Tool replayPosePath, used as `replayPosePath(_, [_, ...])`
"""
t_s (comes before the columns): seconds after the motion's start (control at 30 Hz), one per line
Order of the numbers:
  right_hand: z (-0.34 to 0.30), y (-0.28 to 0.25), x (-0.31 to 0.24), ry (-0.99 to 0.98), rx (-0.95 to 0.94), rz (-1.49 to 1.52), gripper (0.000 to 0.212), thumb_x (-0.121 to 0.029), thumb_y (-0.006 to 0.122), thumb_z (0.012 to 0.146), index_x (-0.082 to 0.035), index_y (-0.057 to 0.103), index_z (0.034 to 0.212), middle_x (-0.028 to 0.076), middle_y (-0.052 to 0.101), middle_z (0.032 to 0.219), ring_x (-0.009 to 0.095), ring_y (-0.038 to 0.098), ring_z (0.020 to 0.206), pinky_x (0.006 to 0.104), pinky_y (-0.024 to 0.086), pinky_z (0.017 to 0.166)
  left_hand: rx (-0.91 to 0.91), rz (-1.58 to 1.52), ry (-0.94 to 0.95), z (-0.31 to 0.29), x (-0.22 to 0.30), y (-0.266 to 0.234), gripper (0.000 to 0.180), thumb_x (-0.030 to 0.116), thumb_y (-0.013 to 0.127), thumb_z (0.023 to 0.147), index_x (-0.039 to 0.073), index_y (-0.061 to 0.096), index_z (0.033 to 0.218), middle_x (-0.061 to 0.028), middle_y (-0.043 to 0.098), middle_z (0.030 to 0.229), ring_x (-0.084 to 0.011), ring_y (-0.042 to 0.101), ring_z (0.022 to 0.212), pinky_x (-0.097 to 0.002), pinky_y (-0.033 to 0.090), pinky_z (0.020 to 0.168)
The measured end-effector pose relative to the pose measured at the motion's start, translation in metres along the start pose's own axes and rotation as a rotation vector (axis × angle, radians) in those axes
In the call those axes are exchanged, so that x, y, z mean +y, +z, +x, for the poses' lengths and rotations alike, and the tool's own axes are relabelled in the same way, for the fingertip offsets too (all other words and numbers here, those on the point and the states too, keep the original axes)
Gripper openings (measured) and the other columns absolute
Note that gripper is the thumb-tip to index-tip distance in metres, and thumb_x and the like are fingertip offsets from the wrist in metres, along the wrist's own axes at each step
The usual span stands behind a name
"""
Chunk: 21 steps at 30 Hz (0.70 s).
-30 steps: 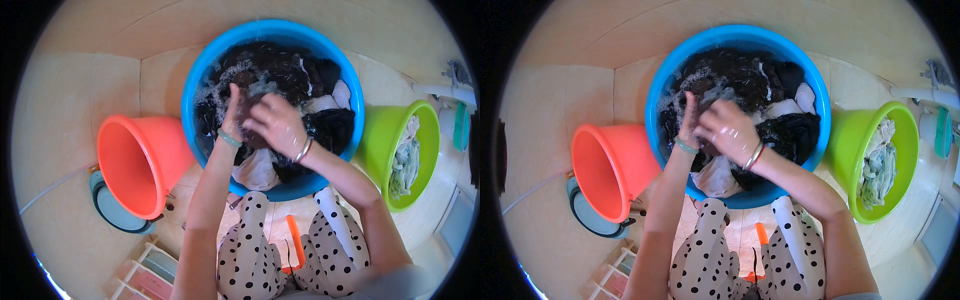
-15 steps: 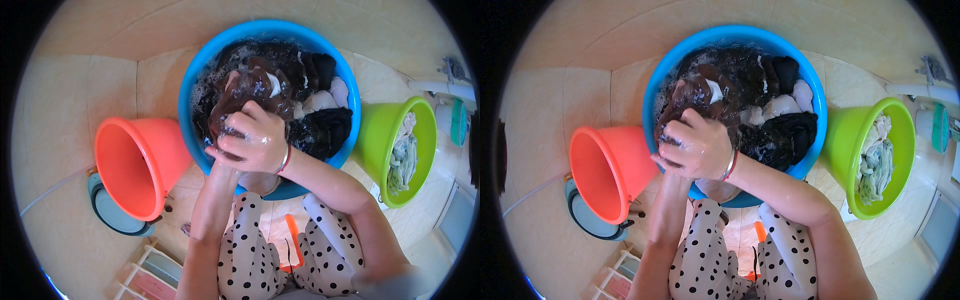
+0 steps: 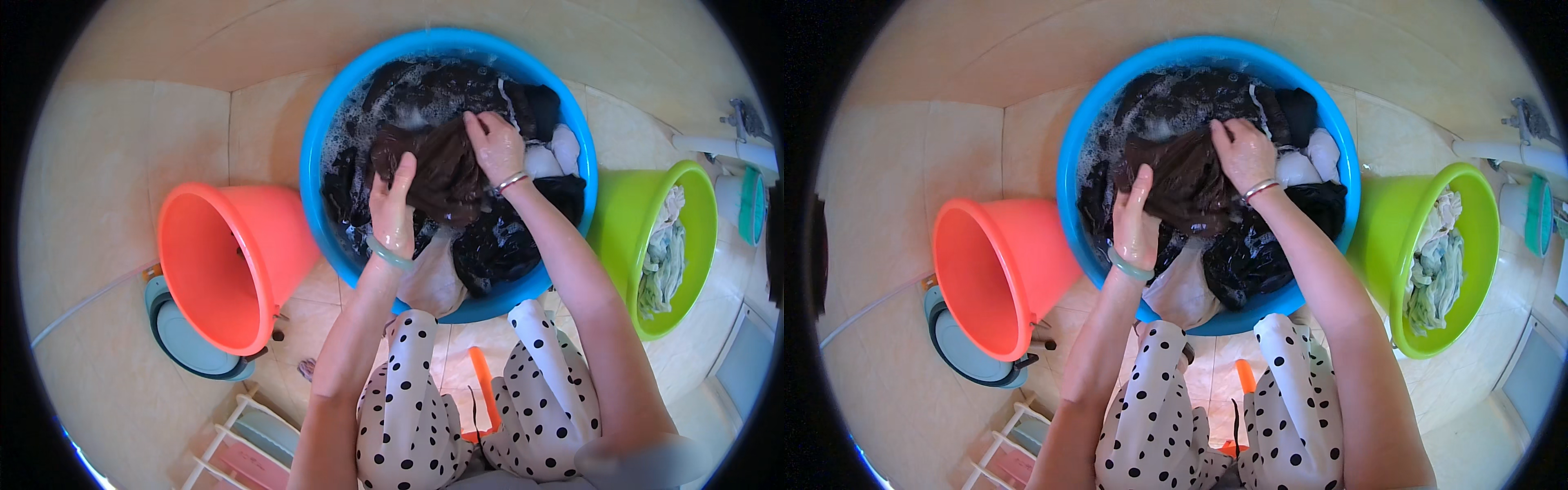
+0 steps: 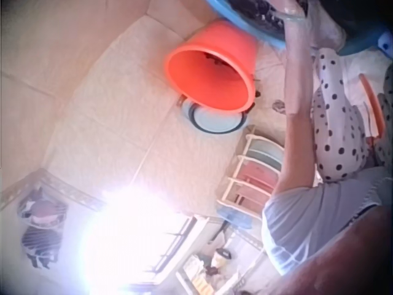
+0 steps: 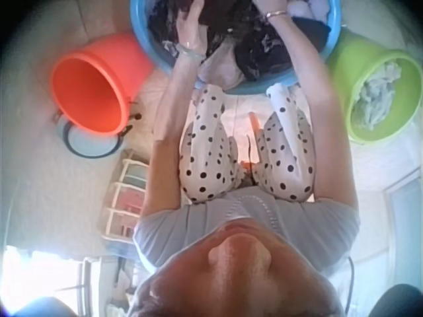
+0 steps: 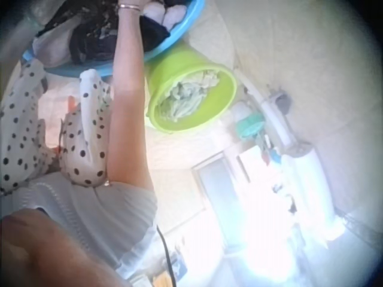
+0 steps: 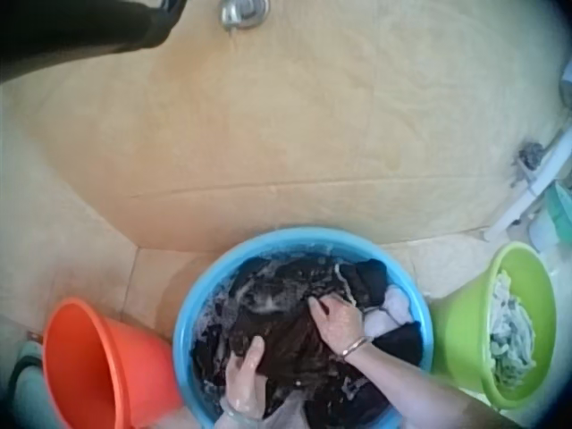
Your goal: The person hand-washes a load of mixed-color clothes in a blue basin filled with soapy water. They scrub and rinse individual items, including white, light blue, and dark garments, then transfer them into a green basin. The person occasionally reaches for the faucet to add water.
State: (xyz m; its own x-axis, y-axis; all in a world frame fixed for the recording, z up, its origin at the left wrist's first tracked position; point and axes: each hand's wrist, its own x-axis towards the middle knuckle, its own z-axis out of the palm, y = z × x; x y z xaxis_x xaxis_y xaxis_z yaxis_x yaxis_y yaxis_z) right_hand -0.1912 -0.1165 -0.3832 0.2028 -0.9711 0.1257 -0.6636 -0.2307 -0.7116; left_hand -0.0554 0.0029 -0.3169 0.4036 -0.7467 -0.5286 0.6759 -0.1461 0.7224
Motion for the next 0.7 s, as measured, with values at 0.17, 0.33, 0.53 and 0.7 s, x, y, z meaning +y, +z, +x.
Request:
replayPosePath(0.17, [-0.035, 0.002, 0.006, -0.195, -0.221, -0.327, 0.062, -0.050, 0.064, 0.085, -0.003, 0.052, 0.125, 0.021, 0.051, 0.116, 0.042, 0.056, 0.098, 0.0472, 0.051, 0.082, 0.002, 0.161, -0.188, 0.039, -0.008, -0.039, 0.047, 0.031, 0.059, 0.097, 0.010, 0.047, 0.137, -0.0042, 0.057, 0.130, -0.0185, 0.053, 0.118, -0.0362, 0.042, 0.099])
replayPosePath(0.33, [-0.013, 0.050, 0.020, -0.001, -0.702, -0.560, 0.033, -0.027, 0.054, 0.094, -0.006, 0.058, 0.120, 0.025, 0.059, 0.109, 0.037, 0.059, 0.105, 0.0464, 0.051, 0.083, 0.029, 0.645, 0.098, 0.096, -0.061, -0.078, 0.047, 0.025, 0.062, 0.096, 0.001, 0.050, 0.134, -0.0067, 0.057, 0.130, -0.0157, 0.052, 0.114, -0.0290, 0.040, 0.099])
replayPosePath(0.53, [-0.025, 0.044, 0.017, 0.047, -0.334, 0.025, 0.020, -0.017, 0.059, 0.087, -0.002, 0.064, 0.099, 0.023, 0.061, 0.109, 0.038, 0.060, 0.097, 0.0450, 0.047, 0.085, 0.033, 0.332, -0.214, 0.108, -0.046, -0.049, 0.068, 0.053, 0.065, 0.087, 0.002, 0.051, 0.131, -0.0112, 0.057, 0.129, -0.0228, 0.054, 0.116, -0.0372, 0.042, 0.100])
replayPosePath(0.7, [-0.057, -0.026, -0.084, -0.441, -0.175, 0.214, 0.012, -0.018, 0.066, 0.080, -0.011, 0.066, 0.089, 0.006, 0.056, 0.096, 0.032, 0.053, 0.092, 0.0406, 0.047, 0.079, -0.467, -0.262, -0.483, 0.078, 0.004, -0.032, 0.069, 0.063, 0.044, 0.093, 0.006, 0.055, 0.129, -0.0143, 0.063, 0.121, -0.0292, 0.061, 0.109, -0.0428, 0.048, 0.100])
